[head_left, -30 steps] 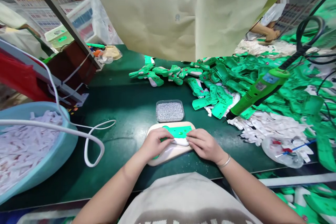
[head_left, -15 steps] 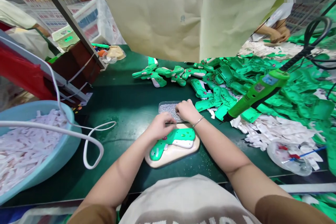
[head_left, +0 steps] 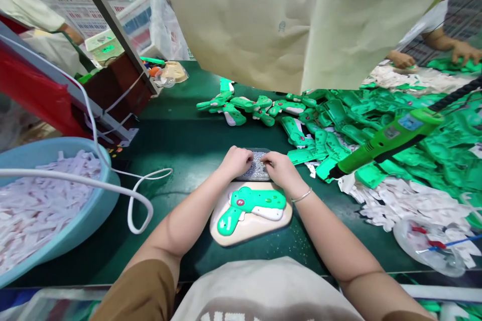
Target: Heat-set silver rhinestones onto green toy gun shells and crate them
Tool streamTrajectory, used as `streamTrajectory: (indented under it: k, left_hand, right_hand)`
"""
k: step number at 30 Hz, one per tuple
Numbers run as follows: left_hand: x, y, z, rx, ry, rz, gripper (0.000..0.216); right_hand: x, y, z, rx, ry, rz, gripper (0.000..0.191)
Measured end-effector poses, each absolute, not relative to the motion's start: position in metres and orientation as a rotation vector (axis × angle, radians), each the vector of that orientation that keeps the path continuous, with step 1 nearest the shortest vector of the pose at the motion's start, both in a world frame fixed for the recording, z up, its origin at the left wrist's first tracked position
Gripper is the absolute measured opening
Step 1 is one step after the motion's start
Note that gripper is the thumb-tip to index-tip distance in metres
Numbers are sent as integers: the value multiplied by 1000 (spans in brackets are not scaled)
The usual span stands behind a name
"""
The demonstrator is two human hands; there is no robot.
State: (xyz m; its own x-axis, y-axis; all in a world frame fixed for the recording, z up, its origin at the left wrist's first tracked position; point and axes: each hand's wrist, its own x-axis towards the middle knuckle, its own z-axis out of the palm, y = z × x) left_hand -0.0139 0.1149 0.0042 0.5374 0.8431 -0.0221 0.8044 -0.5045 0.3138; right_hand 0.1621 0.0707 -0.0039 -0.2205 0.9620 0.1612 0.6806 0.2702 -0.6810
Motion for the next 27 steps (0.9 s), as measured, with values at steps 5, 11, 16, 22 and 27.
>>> streamTrajectory:
  k: [5,11,16,22,27]
  left_hand:
    - [-16,115,2,2445,1336,289,19]
    - [-21,113,7,2319,1408,473,15]
    - [-53,81,22,2092,1541,685,17]
    - [-92,8,19,1616,1409,816,14]
    - [-90,-21,5,1807,1234,688,8]
  right_hand:
    - [148,45,2,-1306,-1705,988,9]
    - [127,27,5,-1125,-1854,1106,12]
    - [120,27,1,-1027,-2168,891,13]
    - [112,24,7,-1067,-2392,746,12]
    - [110,22,11,-959,-2555,629,13]
